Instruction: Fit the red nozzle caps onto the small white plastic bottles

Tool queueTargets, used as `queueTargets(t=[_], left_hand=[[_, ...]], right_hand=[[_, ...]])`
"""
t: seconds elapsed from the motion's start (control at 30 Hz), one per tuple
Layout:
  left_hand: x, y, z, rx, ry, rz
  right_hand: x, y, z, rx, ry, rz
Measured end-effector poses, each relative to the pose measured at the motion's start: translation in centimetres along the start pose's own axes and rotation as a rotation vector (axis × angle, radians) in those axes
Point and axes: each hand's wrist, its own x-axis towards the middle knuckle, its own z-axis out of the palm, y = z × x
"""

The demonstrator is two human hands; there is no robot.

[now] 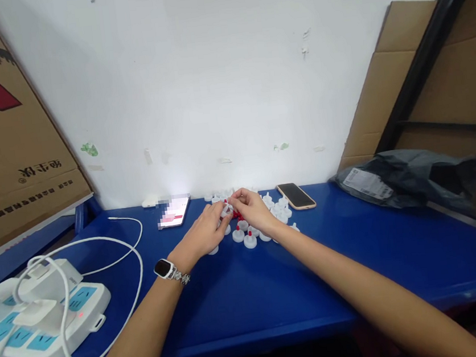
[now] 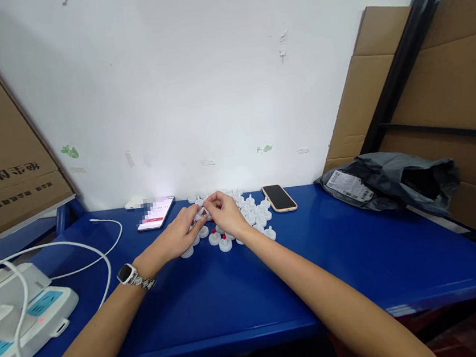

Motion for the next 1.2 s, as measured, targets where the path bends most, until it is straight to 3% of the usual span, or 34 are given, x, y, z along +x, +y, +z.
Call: queueTargets(t=[0.13, 0.3, 0.47, 0.67, 0.8, 0.9, 1.03, 1.2], left_hand=[[0.0, 0.1, -0.1, 0.001, -0.013, -0.014], [-0.3, 0.9, -0.8, -0.032, -0.021, 0.029], [-0.6, 1.8, -1.3, 0.005, -0.014, 0.077], [-0.1, 1.4, -1.3, 0.043, -0.001, 0.092], [0.4, -0.3, -0.7, -0.033, 0.115, 0.007], [0.3, -1.1, -0.4, 0.033, 0.036, 0.014], [0.2, -1.1, -0.6, 0.118, -0.134, -0.002], [0.4, -2.3, -0.7, 0.077, -0.144, -0.031]], right_hand=[[-0.7, -0.5, -0.4, -0.178, -0.036, -0.083], [-1.2, -1.8, -1.6, -0.499, -0.178, -0.269], [-1.3, -2.1, -1.9, -0.497, -0.245, -0.352], [-1.2, -2.4, -1.2, -0.503, -0.206, -0.395], [-0.3, -2.5, -1.9, -0.726, -0.062, -0.412], [0.3, -2.1, -2.7, -0.891, -0.004, -0.379], [0.5, -1.4, -3.2, -1.033, -0.142, -0.308], [0.4, -1.3, -2.0, -1.169, -0.342, -0.313]])
